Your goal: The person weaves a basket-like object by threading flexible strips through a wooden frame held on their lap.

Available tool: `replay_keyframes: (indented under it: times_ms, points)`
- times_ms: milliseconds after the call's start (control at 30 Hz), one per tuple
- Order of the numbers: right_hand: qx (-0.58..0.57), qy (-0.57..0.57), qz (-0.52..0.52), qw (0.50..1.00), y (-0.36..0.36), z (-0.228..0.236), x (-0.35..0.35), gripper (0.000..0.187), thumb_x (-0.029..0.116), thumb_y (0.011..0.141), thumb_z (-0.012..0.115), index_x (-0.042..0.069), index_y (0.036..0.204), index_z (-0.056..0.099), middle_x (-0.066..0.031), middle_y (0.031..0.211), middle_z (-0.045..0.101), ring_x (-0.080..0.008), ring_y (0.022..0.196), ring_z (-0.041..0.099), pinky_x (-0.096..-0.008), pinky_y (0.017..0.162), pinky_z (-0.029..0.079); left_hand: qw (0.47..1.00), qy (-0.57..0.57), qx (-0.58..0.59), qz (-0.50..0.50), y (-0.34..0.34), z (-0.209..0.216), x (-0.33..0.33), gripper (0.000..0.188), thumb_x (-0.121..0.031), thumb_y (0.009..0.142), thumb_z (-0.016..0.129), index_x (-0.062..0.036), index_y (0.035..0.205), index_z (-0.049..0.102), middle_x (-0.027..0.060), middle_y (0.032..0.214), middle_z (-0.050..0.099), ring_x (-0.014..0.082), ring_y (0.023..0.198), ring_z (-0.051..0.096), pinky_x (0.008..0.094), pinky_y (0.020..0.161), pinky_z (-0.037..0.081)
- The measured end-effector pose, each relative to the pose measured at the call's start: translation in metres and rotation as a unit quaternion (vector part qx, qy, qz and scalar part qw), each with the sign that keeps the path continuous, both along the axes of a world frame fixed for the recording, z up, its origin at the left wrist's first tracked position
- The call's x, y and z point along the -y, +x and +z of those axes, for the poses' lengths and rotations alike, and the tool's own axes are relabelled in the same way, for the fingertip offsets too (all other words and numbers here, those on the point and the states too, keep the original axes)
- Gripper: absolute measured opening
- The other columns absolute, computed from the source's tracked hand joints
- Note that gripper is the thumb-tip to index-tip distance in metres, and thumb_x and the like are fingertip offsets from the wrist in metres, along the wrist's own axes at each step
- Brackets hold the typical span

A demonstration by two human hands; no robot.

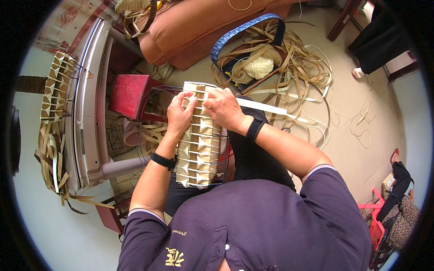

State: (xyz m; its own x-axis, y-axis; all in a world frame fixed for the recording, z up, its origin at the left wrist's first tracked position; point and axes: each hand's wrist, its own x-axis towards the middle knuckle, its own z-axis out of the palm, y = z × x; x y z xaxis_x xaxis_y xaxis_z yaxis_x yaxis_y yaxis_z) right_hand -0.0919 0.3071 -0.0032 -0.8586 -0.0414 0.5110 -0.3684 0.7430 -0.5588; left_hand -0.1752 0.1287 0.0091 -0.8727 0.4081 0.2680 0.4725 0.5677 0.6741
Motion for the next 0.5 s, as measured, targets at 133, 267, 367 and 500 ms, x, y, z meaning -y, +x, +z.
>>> replay_keyframes:
  times_ms: [133, 267, 367, 500]
  points:
    - [0.0, 0.001, -0.008, 1.0, 0.001, 0.003, 0.0, 0.016, 0.017, 0.079, 0.077, 0.009, 0.092, 0.071, -0.0056, 0.094, 0.063, -0.0263, 0.094, 0.059, -0.0399, 0.083, 0.045, 0.999, 0.007, 0.037, 0.014, 0.003, 0.004, -0.001, 0.028, -0.022, 0.086, 0.077, -0.0048, 0.105, 0.066, 0.0143, 0.101, 0.067, 0.03, 0.09, 0.066, 0.0391, 0.081, 0.053]
    - [-0.008, 0.052, -0.117, 0.992, 0.006, 0.009, -0.015, 0.026, 0.021, 0.079, 0.077, 0.009, 0.097, 0.062, -0.0098, 0.102, 0.06, -0.0279, 0.099, 0.06, -0.0423, 0.087, 0.046, 0.999, 0.008, -0.015, 0.039, 0.012, 0.01, -0.002, 0.031, -0.016, 0.076, 0.08, -0.0026, 0.097, 0.06, 0.016, 0.104, 0.062, 0.035, 0.094, 0.064, 0.0431, 0.085, 0.053]
    - [0.052, 0.031, -0.148, 0.987, 0.008, 0.012, -0.032, 0.032, 0.024, 0.082, 0.078, 0.009, 0.099, 0.056, -0.0109, 0.095, 0.057, -0.0327, 0.092, 0.063, -0.0448, 0.077, 0.053, 0.996, -0.014, -0.085, 0.022, 0.009, 0.008, -0.001, 0.029, -0.016, 0.077, 0.079, -0.0029, 0.094, 0.059, 0.0177, 0.108, 0.059, 0.0369, 0.094, 0.063, 0.044, 0.084, 0.054]
    - [0.151, 0.046, -0.167, 0.973, 0.011, 0.019, -0.041, 0.037, 0.033, 0.084, 0.078, 0.008, 0.101, 0.056, -0.0125, 0.093, 0.063, -0.0362, 0.081, 0.067, -0.047, 0.073, 0.053, 0.991, -0.066, -0.113, -0.006, 0.007, 0.008, 0.004, 0.021, -0.017, 0.084, 0.073, -0.0028, 0.092, 0.059, 0.0189, 0.114, 0.059, 0.0384, 0.093, 0.065, 0.0466, 0.08, 0.055]
